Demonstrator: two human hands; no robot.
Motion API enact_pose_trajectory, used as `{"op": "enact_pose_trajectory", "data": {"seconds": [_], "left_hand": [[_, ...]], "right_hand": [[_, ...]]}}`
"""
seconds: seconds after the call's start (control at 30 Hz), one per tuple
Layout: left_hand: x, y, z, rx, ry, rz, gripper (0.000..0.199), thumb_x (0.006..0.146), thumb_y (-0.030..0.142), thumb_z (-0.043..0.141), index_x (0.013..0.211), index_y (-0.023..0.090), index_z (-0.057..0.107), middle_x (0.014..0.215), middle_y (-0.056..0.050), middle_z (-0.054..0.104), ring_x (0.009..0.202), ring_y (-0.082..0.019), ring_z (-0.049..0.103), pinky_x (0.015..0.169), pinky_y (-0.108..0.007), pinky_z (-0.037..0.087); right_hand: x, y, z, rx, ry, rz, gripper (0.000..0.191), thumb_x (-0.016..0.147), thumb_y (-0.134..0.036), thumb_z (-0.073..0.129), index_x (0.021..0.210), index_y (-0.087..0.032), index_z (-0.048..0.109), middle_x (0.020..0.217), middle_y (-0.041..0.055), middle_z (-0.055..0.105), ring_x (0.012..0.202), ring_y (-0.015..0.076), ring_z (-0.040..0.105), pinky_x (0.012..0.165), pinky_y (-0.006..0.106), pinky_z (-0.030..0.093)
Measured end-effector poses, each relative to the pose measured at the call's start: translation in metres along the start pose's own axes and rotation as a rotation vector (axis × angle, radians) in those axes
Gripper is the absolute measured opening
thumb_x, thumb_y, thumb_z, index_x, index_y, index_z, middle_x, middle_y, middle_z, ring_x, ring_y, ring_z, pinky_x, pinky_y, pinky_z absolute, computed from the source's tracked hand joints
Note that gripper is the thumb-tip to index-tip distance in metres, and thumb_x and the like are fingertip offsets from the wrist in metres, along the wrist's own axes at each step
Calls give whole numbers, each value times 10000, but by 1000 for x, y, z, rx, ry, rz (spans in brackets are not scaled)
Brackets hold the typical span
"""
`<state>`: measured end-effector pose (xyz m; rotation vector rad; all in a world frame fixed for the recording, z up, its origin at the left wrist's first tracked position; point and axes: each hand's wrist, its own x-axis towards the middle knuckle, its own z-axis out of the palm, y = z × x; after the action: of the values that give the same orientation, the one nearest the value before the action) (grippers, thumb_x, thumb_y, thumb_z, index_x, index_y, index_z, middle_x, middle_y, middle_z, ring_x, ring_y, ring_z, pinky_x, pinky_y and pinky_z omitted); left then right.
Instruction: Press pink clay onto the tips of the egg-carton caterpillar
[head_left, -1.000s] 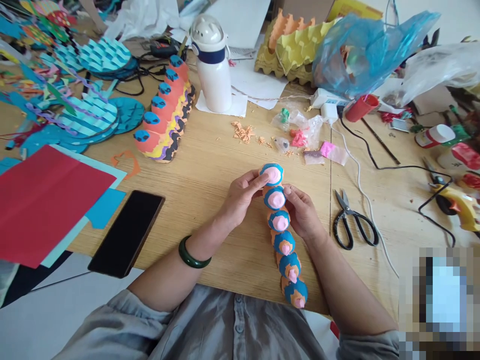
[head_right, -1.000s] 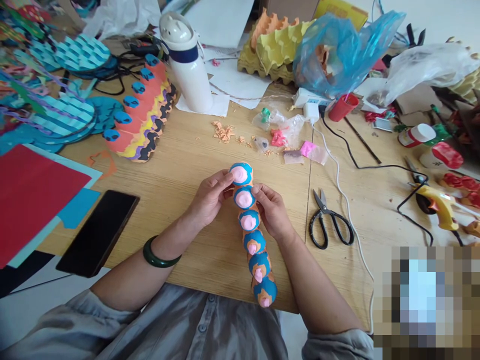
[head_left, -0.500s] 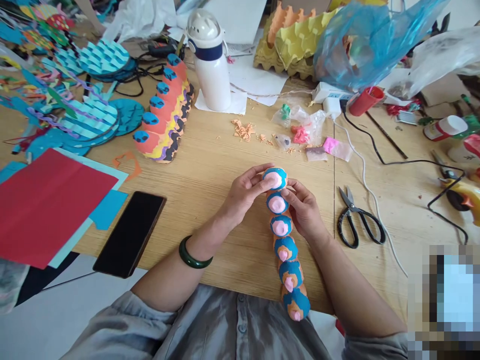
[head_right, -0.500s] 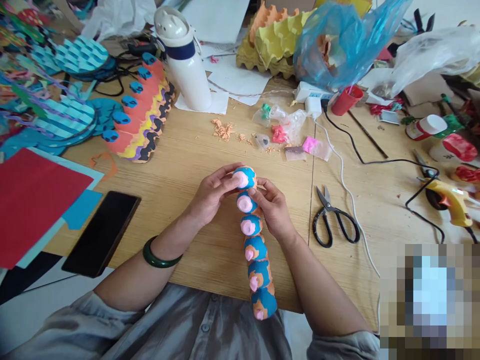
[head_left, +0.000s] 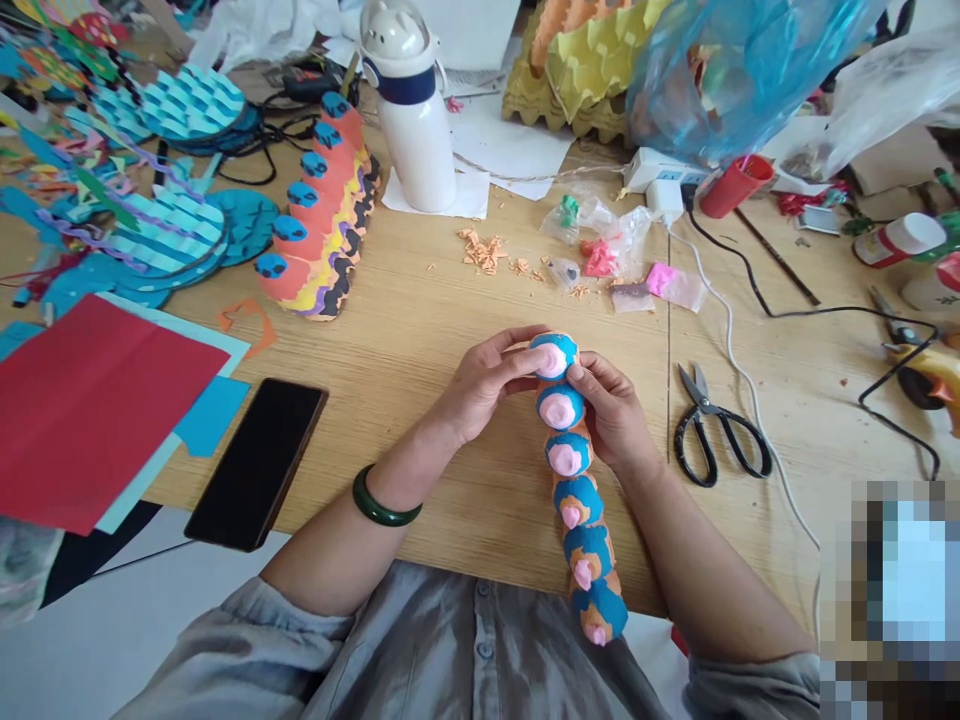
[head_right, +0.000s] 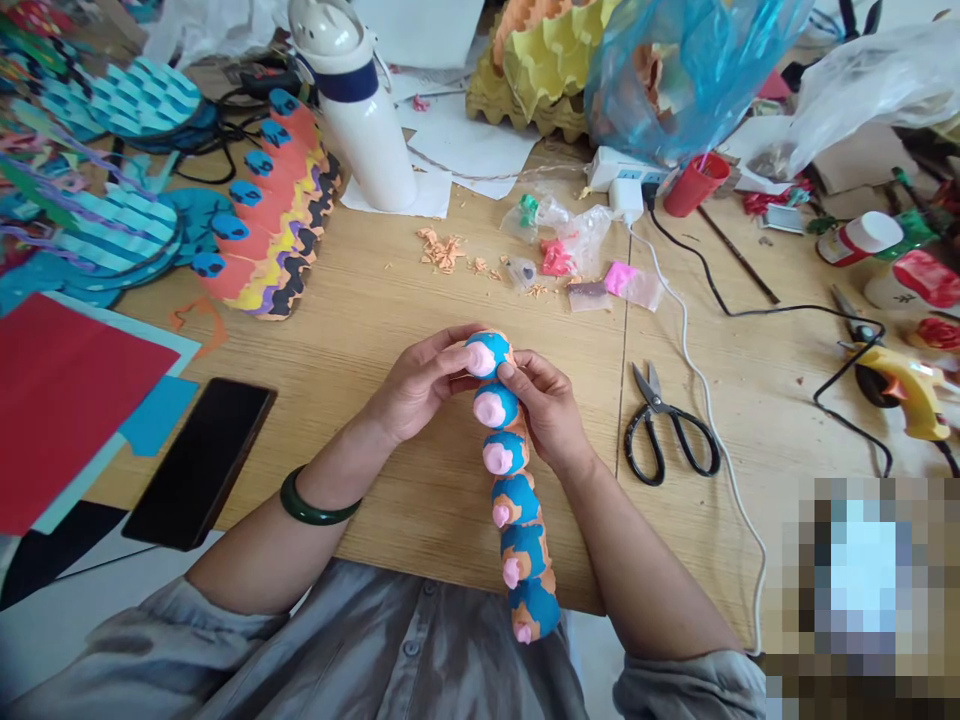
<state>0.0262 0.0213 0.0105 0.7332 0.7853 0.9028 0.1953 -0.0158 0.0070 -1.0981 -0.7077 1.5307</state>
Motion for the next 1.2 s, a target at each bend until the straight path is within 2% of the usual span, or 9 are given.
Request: {"op": "enact_pose_trajectory", "data": {"seconds": [0.2,0.4,0.63,0.8,0.9,1.07,1.2], "left_hand": [[2,-1,-1,11,30,-19,572,665,434,955,1101,160,704,1019,-65,800,926,-195,747,841,-332,625],[4,-4,-4,-3,43,-43,580,618,427,981,1046,178,681,985,-46,796,912,-197,749,817,-332,623],[3,-5,-2,45,46,-11,610,658,457,968,1105,171,669,992,-59,796,938,-214,753,828,-338,623],[2,-6,0,19,12,4,542,747,500,894,1154,193,710,1117,-75,794,1017,-236,759,845,-338,629],[2,-7,-1,48,15,15,595,713,516,925,1163,197,701,1110,-77,799,1002,-238,764,843,-346,627],[3,-13,3,92,78,93,640,658,485,981,1126,185,665,996,-60,810,920,-200,767,852,-340,622],[0,-14,7,128,83,180,639,669,518,969,1113,178,660,1020,-73,815,944,-199,773,845,-315,615]], "right_hand": [[2,1,-2,-18,-20,-16,281,689,-483,959,806,-278,806,789,-45,731,690,110,595,672,253,492],[1,2,-2,-36,-3,-4,292,688,-489,955,821,-278,804,809,-38,744,706,121,612,675,263,506],[2,3,-3,-23,0,4,279,709,-479,945,825,-273,797,801,-45,739,697,111,609,672,249,508],[1,0,-4,-63,30,19,314,707,-515,927,821,-263,777,795,-34,730,673,122,591,635,266,493],[1,1,-2,-88,5,2,311,727,-517,913,832,-264,765,801,-30,726,694,133,605,666,280,508],[3,3,-2,-90,-1,-21,301,728,-510,914,834,-267,773,794,-27,728,740,146,633,725,292,533],[3,5,-4,-58,-7,1,285,741,-506,910,815,-264,778,753,-36,706,694,129,603,693,276,512]]}}
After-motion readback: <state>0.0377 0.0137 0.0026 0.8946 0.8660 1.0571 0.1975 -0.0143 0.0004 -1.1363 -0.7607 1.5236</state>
